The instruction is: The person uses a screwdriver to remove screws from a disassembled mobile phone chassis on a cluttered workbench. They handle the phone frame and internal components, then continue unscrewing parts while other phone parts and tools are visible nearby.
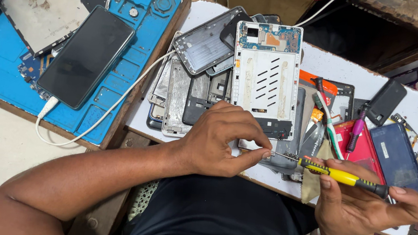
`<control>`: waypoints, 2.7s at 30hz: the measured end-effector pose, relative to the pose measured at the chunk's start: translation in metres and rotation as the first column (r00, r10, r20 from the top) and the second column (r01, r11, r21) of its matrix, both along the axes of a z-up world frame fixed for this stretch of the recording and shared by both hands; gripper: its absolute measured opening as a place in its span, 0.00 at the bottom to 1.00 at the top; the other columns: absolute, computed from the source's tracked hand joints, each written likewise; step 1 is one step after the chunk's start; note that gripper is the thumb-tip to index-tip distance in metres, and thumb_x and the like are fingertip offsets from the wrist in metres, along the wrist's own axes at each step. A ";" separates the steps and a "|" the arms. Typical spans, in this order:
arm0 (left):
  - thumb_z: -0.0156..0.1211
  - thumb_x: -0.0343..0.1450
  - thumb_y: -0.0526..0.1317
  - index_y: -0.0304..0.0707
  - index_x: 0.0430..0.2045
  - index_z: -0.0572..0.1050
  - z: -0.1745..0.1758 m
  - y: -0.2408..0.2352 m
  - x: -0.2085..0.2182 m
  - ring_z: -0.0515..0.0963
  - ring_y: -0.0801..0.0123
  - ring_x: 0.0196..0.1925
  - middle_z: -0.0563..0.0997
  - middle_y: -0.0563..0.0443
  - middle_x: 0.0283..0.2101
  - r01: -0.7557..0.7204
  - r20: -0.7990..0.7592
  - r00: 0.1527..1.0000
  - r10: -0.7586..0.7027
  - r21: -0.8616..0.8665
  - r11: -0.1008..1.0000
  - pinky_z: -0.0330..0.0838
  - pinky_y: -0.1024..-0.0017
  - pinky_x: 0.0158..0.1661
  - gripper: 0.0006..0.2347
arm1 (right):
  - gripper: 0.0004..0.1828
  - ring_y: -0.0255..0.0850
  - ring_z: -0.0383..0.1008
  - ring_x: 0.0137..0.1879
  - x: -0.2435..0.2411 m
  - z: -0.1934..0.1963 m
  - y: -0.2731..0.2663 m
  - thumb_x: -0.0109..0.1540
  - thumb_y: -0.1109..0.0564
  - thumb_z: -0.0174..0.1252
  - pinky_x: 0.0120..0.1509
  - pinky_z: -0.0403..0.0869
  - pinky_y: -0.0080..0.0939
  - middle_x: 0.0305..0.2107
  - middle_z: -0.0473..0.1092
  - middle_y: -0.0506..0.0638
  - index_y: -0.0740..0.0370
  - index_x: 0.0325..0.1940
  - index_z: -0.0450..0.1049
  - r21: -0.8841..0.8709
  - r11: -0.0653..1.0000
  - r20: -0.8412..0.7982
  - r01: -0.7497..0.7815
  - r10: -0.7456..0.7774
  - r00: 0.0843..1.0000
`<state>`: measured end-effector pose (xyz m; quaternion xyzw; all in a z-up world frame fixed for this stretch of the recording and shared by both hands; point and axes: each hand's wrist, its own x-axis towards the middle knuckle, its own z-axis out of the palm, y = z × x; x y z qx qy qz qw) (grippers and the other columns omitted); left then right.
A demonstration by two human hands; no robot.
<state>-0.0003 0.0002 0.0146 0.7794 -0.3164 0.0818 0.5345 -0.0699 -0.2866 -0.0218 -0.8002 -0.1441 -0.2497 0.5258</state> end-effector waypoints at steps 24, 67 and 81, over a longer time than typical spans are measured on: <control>0.63 0.75 0.42 0.44 0.36 0.81 -0.012 -0.003 0.000 0.82 0.71 0.44 0.83 0.58 0.39 0.060 -0.021 0.998 -0.059 0.051 0.997 0.66 0.67 0.49 0.04 | 0.38 0.46 0.84 0.46 0.003 0.006 0.001 0.73 0.62 0.68 0.57 0.87 0.38 0.42 0.76 0.61 0.49 0.61 0.40 -0.180 0.983 0.069 0.039 -0.027 0.997; 0.68 0.70 0.43 0.46 0.36 0.82 -0.018 -0.003 -0.001 0.80 0.68 0.43 0.82 0.59 0.37 -0.001 0.020 1.000 -0.001 0.092 0.996 0.65 0.66 0.48 0.06 | 0.36 0.49 0.85 0.49 0.005 0.002 -0.002 0.73 0.63 0.64 0.57 0.85 0.42 0.44 0.76 0.63 0.44 0.64 0.42 -0.220 0.975 0.123 -0.033 0.062 0.990; 0.66 0.64 0.38 0.41 0.37 0.82 -0.033 0.001 0.008 0.74 0.60 0.54 0.79 0.53 0.46 -0.148 0.315 0.949 -0.013 0.483 0.863 0.60 0.55 0.61 0.10 | 0.38 0.50 0.81 0.52 0.028 -0.017 0.019 0.70 0.71 0.63 0.61 0.85 0.46 0.49 0.73 0.65 0.44 0.71 0.49 -0.131 0.981 0.101 -0.141 0.155 0.983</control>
